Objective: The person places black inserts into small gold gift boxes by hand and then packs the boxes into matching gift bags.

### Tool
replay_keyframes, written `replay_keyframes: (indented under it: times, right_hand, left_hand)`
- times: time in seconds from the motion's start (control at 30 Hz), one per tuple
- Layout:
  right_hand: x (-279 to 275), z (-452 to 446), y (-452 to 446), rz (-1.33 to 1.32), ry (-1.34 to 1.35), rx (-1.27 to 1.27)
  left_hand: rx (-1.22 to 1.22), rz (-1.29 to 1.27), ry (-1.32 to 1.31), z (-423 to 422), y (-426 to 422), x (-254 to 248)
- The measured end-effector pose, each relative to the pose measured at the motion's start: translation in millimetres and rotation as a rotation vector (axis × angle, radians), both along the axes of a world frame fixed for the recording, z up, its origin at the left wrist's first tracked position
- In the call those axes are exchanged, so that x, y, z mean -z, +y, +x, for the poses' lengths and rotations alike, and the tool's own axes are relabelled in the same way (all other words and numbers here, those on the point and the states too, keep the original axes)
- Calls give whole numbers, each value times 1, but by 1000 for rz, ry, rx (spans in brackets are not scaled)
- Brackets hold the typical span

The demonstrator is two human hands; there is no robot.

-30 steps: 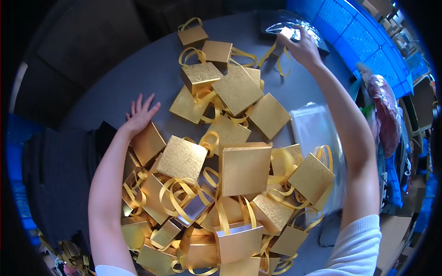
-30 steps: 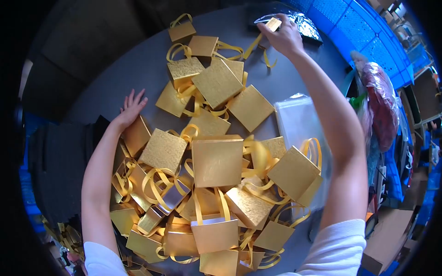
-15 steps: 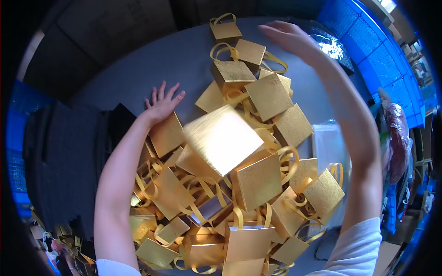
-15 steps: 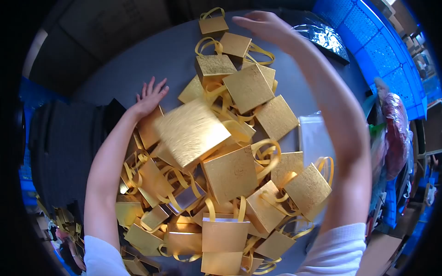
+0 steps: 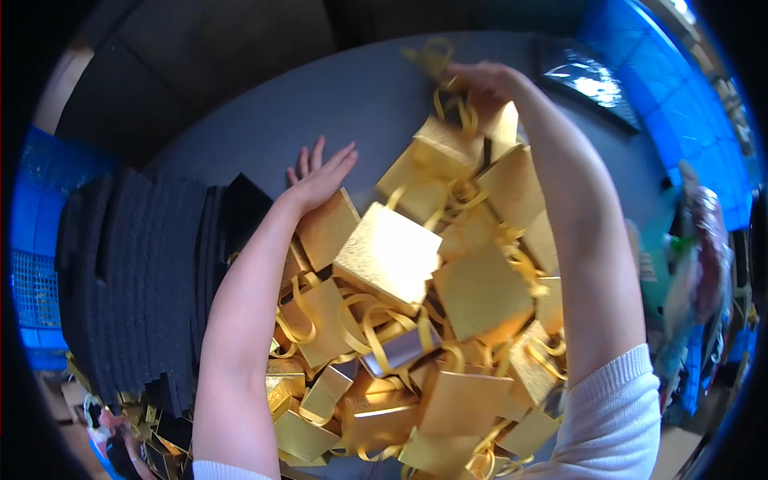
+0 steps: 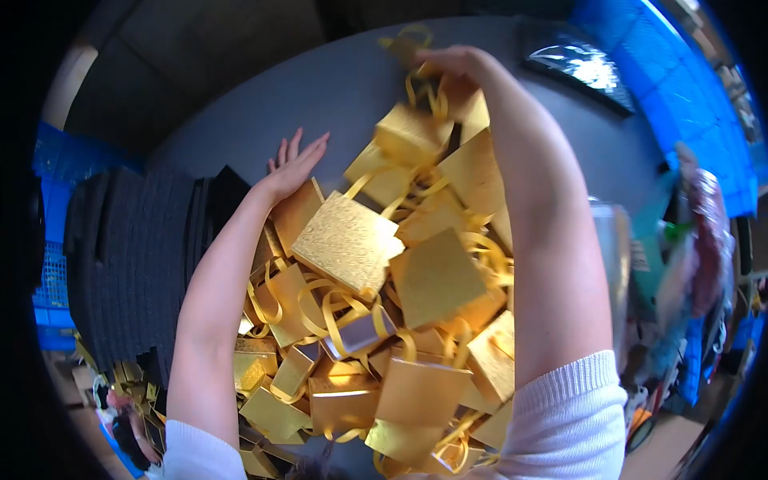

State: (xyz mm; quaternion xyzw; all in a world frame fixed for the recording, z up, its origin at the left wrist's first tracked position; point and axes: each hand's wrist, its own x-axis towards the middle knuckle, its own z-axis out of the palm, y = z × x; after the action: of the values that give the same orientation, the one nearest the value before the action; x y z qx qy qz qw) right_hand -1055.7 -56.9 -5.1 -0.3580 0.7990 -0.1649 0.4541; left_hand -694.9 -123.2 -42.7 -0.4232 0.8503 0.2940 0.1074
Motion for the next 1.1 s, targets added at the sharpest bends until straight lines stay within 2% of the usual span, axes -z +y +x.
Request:
replay_keyframes:
  times: [0.07,0.1,0.13,0.2,0.27,0.3,0.33,0.43,0.47,0.53,0.57,0.6,0.63,0.67,0.7,0.73,0.8,0.83,0.87,0.93,1.0,1.03,1.07,1.1]
  right_hand:
    - [-20,30,36,-27,-84,-50]
    - [-27,46,53,-64,-353,-60]
    - [-44,70,67,-40,-393,-71]
    - [-58,105,87,7,-458,-99]
    - [-72,142,110,47,-583,-143]
    - [-79,156,121,46,-590,-170]
    - [-84,167,130,53,-602,-183]
    - [-94,193,153,2,-676,-323]
    - [-110,211,168,-41,-615,-380]
    - [-128,256,203,-47,-600,-464]
    - [-138,276,220,-86,-527,-521]
    - [-152,299,233,-139,-444,-581]
    - [-150,315,243,-59,-363,-655]
    - [-154,334,260,-94,-339,-700]
    - [-151,351,279,-216,-211,-721]
    - [-148,366,297,-346,-76,-740]
    - [-158,395,329,-557,229,-647]
    - [-173,417,349,-644,199,-528]
    - [-181,435,364,-716,171,-522]
    - [-183,482,394,-762,-68,-560]
    - [-185,533,417,-773,-156,-724]
    - [-184,555,429,-771,-148,-735]
    - [-179,572,437,-734,-265,-689]
    - [-182,581,442,-642,-322,-713]
  left_hand:
    - [-4,25,32,5,-9,15]
    - [44,43,-15,8,-12,15]
    - [97,100,0,15,-6,4]
    - [2,307,138,29,19,-17]
    - [-97,874,117,46,43,-65]
    - [-5,801,92,58,56,-92]
    - [-33,783,65,70,59,-92]
    - [157,699,-19,87,89,-134]
    - [148,690,16,102,109,-144]
    - [210,587,-106,139,149,-172]
    - [241,609,6,167,164,-176]
    - [208,608,5,197,178,-189]
    - [200,596,-12,219,194,-202]
    - [190,595,-31,237,220,-223]
    - [71,525,-80,254,246,-250]
    - [96,271,151,295,256,-225]
    - [-27,95,177,338,303,-241]
    - [-166,246,351,361,333,-239]
    - [-297,395,527,380,363,-230]
    - [-480,583,963,397,427,-213]
    - [-438,677,1260,399,464,-210]
    - [-459,623,1248,408,474,-205]
    - [-482,572,1235,418,482,-203]
    - [-503,623,1328,427,492,-204]
